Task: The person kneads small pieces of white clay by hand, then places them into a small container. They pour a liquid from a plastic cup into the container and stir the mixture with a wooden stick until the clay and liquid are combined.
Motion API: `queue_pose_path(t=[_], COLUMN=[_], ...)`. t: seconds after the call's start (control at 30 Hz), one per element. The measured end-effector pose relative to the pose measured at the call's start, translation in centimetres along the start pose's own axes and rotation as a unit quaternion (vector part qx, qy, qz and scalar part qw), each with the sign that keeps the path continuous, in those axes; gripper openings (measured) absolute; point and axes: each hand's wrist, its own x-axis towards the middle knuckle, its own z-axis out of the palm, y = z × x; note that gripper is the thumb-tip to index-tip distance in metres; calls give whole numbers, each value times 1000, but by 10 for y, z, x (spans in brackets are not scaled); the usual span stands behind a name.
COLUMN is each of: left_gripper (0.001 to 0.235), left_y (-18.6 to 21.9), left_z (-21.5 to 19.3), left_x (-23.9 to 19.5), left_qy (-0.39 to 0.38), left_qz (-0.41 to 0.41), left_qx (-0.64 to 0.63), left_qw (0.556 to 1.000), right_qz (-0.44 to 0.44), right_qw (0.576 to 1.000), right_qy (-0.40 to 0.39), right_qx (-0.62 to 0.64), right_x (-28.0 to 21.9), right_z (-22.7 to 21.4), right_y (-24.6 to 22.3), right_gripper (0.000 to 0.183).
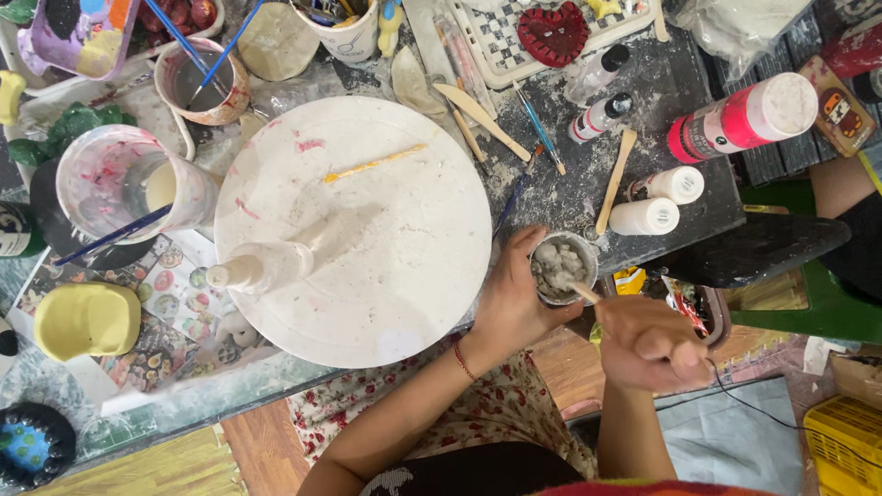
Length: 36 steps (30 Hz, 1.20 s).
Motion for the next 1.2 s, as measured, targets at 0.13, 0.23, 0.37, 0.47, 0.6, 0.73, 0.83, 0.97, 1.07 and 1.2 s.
queue_pose_path(t=[0.13, 0.23, 0.37, 0.47, 0.6, 0.73, 0.83, 0.97, 1.07, 1.2], left_gripper=[105, 107, 109, 108, 104, 100, 99, 102, 99, 101], left_y=[-3, -5, -3, -1, 0, -5, -8, -4, -5, -5], left_z=[4, 6, 3, 2, 5, 9, 10, 11, 9, 11], left_x=[0, 0, 1, 2, 0, -2, -1, -1, -3, -2], left_qy=[6, 12, 14, -2, 11, 29, 27, 45, 37, 41], left_qz=[6, 17, 33, -3, -10, 23, 11, 10, 7, 10], left_qx=[5, 10, 16, 6, 16, 26, 22, 38, 40, 24], left_qw=[1000, 1000, 999, 1000, 1000, 999, 999, 998, 998, 999], right_qz=[-42, 161, 99, 8, 44, 16, -54, -125, -46, -74], right_qw=[998, 986, 995, 997, 970, 937, 940, 895, 914, 930], right_qy=[-15, -2, -14, 56, 229, 178, 174, 284, 260, 185], right_qx=[35, 32, 21, -44, -72, -300, -290, -321, -307, -311], right_x=[3, -1, 11, 24, 9, -12, -18, -23, -27, -28], right_z=[-3, -3, -2, 1, 20, 32, 36, 43, 41, 30], right_y=[21, 26, 34, 19, -2, 20, 43, 44, 35, 47], right_gripper=[58, 59, 56, 52, 51, 46, 48, 49, 48, 45])
